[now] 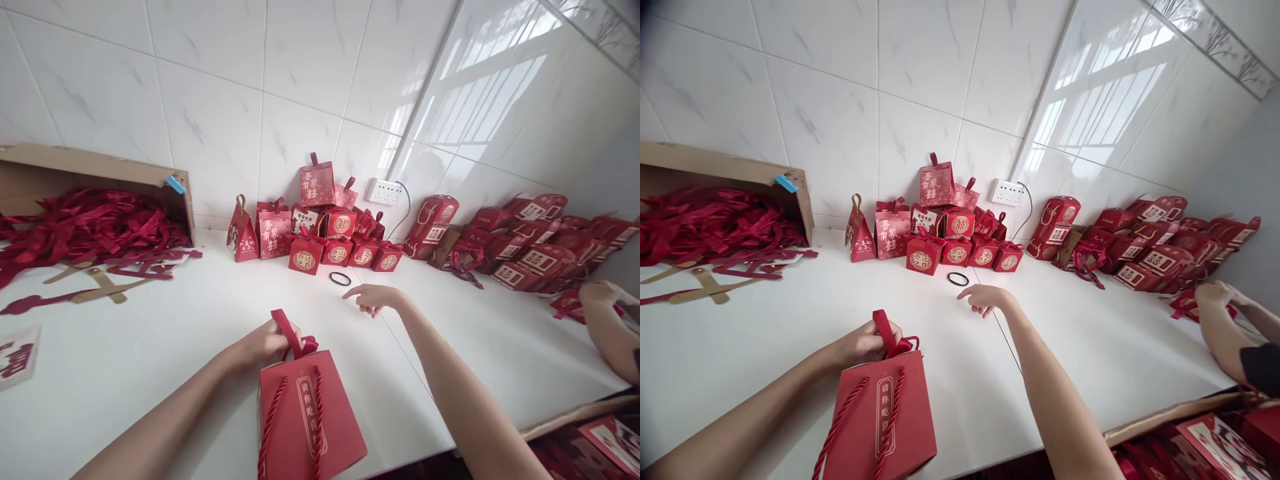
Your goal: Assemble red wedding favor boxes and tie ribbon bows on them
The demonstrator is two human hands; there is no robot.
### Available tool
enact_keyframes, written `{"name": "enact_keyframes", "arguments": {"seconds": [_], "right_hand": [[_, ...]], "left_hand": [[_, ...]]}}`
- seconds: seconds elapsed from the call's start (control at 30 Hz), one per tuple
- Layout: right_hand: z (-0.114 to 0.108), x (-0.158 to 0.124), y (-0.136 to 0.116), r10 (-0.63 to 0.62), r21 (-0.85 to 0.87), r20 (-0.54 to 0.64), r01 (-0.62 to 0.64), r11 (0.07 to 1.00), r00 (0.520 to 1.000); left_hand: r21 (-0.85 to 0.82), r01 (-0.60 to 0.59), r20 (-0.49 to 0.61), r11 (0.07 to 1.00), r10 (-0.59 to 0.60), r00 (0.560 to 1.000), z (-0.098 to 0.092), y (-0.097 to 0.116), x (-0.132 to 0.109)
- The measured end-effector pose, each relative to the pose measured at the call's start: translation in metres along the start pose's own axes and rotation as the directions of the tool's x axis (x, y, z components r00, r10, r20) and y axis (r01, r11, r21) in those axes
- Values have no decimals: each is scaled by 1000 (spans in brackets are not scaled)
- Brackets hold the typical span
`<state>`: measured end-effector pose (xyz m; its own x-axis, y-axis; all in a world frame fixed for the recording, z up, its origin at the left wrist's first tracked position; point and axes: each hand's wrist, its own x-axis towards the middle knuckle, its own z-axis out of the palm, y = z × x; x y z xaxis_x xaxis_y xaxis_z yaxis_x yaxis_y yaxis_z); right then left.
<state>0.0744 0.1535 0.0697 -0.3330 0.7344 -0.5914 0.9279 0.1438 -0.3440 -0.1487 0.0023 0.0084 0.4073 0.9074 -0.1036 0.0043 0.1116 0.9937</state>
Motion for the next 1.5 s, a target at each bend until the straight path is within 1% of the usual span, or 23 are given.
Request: {"name": "enact_keyframes", "arguments": {"seconds": [0.1, 0.2, 0.23, 0.27, 0.33, 0.43, 0.5, 0.57, 0.67, 0.77, 0.87, 0.93, 1.0, 1.03, 1.13, 1.23, 1.27, 1.3, 1.33, 1.37, 1.43, 1.47, 1.5], "right_hand": [[-31, -13, 7, 129, -87, 18, -127, 988, 991], [-63, -56, 11, 202, -153, 88, -187, 970, 975], [-72, -75, 12, 165, -141, 117, -148, 979, 979], [-80, -94, 11, 47, -108, 123, -34, 994, 991], [-87, -130, 10, -63, -146, 98, 77, 986, 993], [-80, -165, 11, -168, -225, 42, 173, 959, 985], [-66, -171, 13, -207, -238, 40, 211, 948, 977], [-51, -166, 12, -230, -239, 62, 239, 941, 971], [-29, -139, -1, -306, -256, 99, 321, 912, 947], [-7, -95, -26, -386, -168, 128, 403, 900, 914], [25, -50, -51, -483, 12, 61, 483, 875, 873], [51, -28, -59, -600, 147, -82, 605, 783, 796], [74, -13, -58, -676, 327, -209, 702, 632, 706], [83, -10, -56, -681, 421, -238, 706, 570, 692], [93, -9, -47, -671, 622, -220, 632, 463, 708], [91, -15, -47, -659, 661, -179, 586, 469, 730], [90, -16, -49, -650, 649, -177, 584, 487, 739], [90, -17, -50, -635, 639, -198, 589, 495, 747], [90, -16, -52, -612, 635, -244, 601, 485, 752], [90, -15, -54, -581, 640, -314, 620, 455, 751], [90, -12, -56, -494, 654, -479, 670, 350, 725], [90, -10, -56, -447, 660, -548, 694, 287, 707], [89, -8, -55, -411, 665, -598, 712, 224, 688]], "left_hand": [[-23, 15, 22, 1000, -15, 1000, 1, 0, 1], [-93, 10, 13, 996, -9, 1000, 5, 5, 1], [-113, 0, 3, 994, 0, 1000, 6, 7, 1], [-127, -7, -4, 992, 7, 1000, 7, 9, 1], [-137, -13, -10, 991, 12, 1000, 7, 13, 1], [-125, -14, -14, 992, 13, 1000, 5, 14, 3], [-114, -22, -11, 993, 21, 1000, 3, 13, 4], [-109, -33, -3, 993, 33, 999, 0, 10, 6], [-66, -90, -48, 994, 87, 995, -5, 6, 12], [-31, -132, -173, 991, 124, 977, -3, 6, 14], [-66, -112, -301, 991, 87, 950, 4, 10, 10], [-115, -151, -378, 982, 97, 921, 9, 13, 6], [-135, -211, -436, 968, 133, 890, 9, 14, 4], [-131, -245, -455, 961, 162, 876, 8, 14, 4], [-123, -353, -489, 928, 252, 835, 1, 16, 4], [-112, -414, -525, 903, 300, 796, -2, 17, 4], [-80, -431, -538, 899, 325, 778, -1, 17, 3], [-17, -461, -562, 887, 372, 738, 1, 16, 2], [81, -500, -597, 862, 444, 668, 3, 15, 1], [216, -541, -623, 812, 542, 564, 6, 13, -1], [516, -576, -582, 633, 753, 307, 10, 10, -5], [623, -567, -521, 539, 826, 213, 11, 8, -6], [680, -558, -461, 476, 869, 179, 11, 7, -7]]}}
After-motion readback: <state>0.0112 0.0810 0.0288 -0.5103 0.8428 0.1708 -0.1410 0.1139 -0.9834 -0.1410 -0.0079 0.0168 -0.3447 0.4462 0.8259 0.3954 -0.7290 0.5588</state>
